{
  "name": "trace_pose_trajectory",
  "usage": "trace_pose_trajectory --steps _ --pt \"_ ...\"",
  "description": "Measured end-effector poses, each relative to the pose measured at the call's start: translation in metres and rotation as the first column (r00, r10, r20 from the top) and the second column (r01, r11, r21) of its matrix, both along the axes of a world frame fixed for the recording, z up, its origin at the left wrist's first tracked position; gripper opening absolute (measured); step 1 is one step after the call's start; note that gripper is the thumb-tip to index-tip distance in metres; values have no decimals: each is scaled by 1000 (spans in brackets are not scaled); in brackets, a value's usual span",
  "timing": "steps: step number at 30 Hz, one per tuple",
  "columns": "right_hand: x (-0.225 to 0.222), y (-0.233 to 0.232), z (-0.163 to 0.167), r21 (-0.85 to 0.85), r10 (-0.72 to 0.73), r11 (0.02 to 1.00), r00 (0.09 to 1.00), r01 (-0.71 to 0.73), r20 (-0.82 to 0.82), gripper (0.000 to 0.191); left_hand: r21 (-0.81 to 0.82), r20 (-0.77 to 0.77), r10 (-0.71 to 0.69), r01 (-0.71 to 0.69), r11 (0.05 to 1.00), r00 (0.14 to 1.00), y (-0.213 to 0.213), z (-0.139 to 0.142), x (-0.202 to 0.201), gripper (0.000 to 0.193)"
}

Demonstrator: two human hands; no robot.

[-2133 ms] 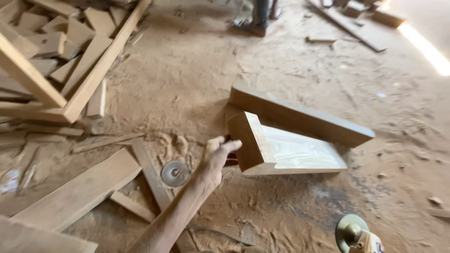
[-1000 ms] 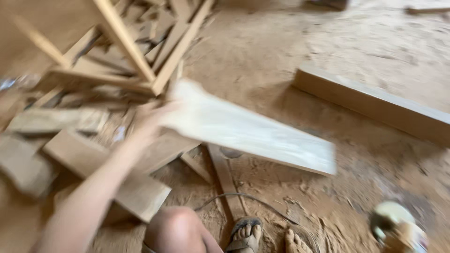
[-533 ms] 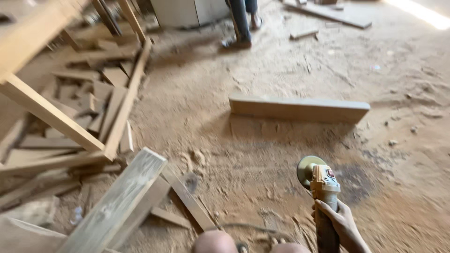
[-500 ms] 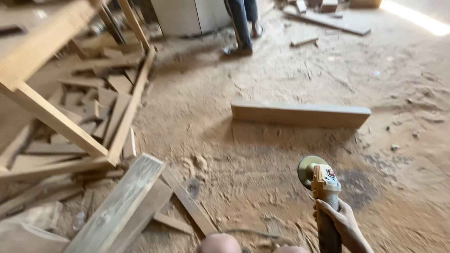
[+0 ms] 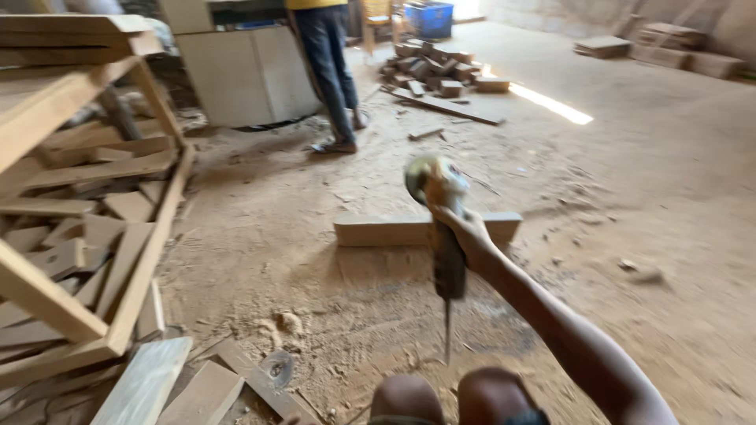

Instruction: The person sits on the sandy floor and sands a long wooden plank with an angle grinder, moving the disc along the wood surface and edges. They occasionally touch the plank, reposition it, and continue sanding different sections.

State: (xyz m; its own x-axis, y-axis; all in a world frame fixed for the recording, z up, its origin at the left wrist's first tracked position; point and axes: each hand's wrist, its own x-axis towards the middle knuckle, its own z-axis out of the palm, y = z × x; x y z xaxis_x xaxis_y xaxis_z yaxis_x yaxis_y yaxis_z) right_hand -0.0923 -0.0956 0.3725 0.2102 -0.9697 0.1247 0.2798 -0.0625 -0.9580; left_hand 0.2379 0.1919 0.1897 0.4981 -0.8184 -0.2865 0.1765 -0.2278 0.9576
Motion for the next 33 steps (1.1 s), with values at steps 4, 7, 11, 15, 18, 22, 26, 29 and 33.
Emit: trace_pose_trajectory --steps 4,7,11,15,18,22,26,29,33 --pt "22 12 55 27 -52 998 998 51 35 40 -294 73 -140 155 943 988 -9 52 -40 51" --pt "20 33 76 -41 -49 998 999 49 10 39 -477 237 -252 338 811 938 -24 105 -81 54" --pt "1 61 75 -90 -108 991 991 101 -79 40 -435 463 -394 591 680 794 -90 163 -135 68" --pt "-12 84 45 -71 -83 994 994 78 -71 39 -251 191 -813 828 502 550 -136 165 -193 67" --pt "-24 89 17 -1 -104 995 988 105 -114 38 -93 74 -811 814 574 580 -151 144 -223 61" --pt "-47 86 -17 106 -82 989 983 100 -165 40 -280 36 -757 734 619 653 -155 108 -259 59" --pt "-66 74 -37 174 -57 977 937 124 -345 43 -261 41 -753 734 626 657 -169 96 -274 57" --pt "-78 64 -42 222 -56 962 913 157 -404 43 -191 -69 -815 795 576 575 -179 106 -277 67" --pt "-99 56 -46 318 -73 933 954 168 -289 40 -91 102 -989 991 101 110 -214 104 -243 81"
